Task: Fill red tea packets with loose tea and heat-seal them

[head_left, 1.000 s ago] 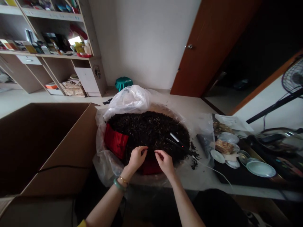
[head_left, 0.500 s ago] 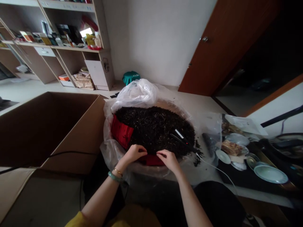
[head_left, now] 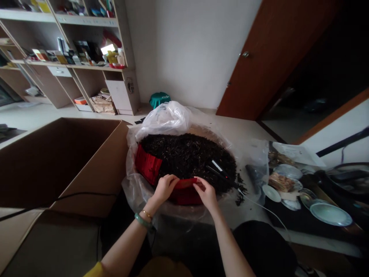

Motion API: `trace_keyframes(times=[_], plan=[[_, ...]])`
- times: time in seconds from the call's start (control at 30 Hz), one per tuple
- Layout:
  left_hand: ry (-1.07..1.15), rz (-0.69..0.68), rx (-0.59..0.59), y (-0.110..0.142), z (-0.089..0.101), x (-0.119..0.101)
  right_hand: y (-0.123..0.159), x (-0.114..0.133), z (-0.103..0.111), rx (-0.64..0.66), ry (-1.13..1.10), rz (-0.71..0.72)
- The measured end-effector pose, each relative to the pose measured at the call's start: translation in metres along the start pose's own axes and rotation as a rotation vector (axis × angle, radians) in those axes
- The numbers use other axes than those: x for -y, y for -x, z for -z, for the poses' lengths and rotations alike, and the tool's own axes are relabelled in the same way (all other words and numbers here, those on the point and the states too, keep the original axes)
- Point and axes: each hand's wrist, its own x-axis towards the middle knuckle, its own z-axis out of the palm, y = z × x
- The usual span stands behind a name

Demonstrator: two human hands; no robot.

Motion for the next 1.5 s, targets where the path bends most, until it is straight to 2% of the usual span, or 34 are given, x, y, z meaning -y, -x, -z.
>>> trace_keyframes(times=[0.1,0.2,0.27,0.4,0.5,0.57,0.63,0.7,0.77,0.83,0.93,0.97,1.03,1.1,1.13,1.23,1.3,1.4,1.5], plan=[[0.123,0.029,-0.005,-0.001,-0.003,-0.014,-0.003,0.008,-0.001,-0.139,-0.024,0.007],[0.15,-0.031,0.131,-0.002,-0.005,-0.027,-0.005,0.017,-0.001,-0.245,0.027,0.097],[0.155,-0.049,0.175,-0.002,-0.008,-0.033,-0.005,0.021,-0.002,-0.265,0.072,0.181],[0.281,0.044,0.112,0.001,-0.019,-0.033,-0.003,0.026,-0.005,-0.287,0.116,0.268],[0.42,0.095,0.104,0.005,-0.03,-0.026,0.0,0.026,-0.008,-0.293,0.08,0.26],[0.501,0.118,0.081,0.006,-0.036,-0.021,0.003,0.027,-0.011,-0.283,-0.001,0.198],[0.594,0.169,-0.022,0.007,-0.04,-0.017,0.006,0.028,-0.015,-0.227,-0.114,0.1],[0.692,0.226,-0.149,0.005,-0.044,-0.014,0.008,0.029,-0.019,-0.074,-0.22,-0.009],[0.747,0.258,-0.198,0.003,-0.045,-0.011,0.008,0.03,-0.02,0.068,-0.26,-0.078],[0.715,0.228,-0.242,0.0,-0.041,-0.009,0.007,0.031,-0.018,0.081,-0.197,-0.033],[0.444,0.064,-0.413,-0.005,-0.022,-0.006,0.004,0.033,-0.008,0.018,-0.009,0.152],[0.303,-0.006,-0.411,-0.006,-0.014,-0.005,0.003,0.034,-0.004,0.033,0.039,0.195],[0.089,-0.149,-0.206,-0.006,-0.001,-0.004,0.001,0.036,0.001,0.067,0.098,0.247],[0.005,-0.184,-0.016,-0.003,0.003,-0.004,-0.001,0.035,0.002,0.003,0.121,0.276],[0.008,-0.151,0.019,-0.001,0.001,-0.004,-0.001,0.033,0.001,-0.068,0.124,0.28],[0.13,0.041,-0.075,0.007,-0.016,-0.004,-0.004,0.023,-0.006,-0.268,0.153,0.263],[0.24,0.135,-0.169,0.009,-0.031,-0.002,-0.004,0.015,-0.012,-0.328,0.201,0.28],[0.352,0.186,-0.25,0.004,-0.046,-0.001,-0.006,0.007,-0.019,-0.391,0.269,0.338],[0.385,0.177,-0.274,-0.009,-0.047,-0.001,-0.015,0.009,-0.021,-0.431,0.307,0.374]])
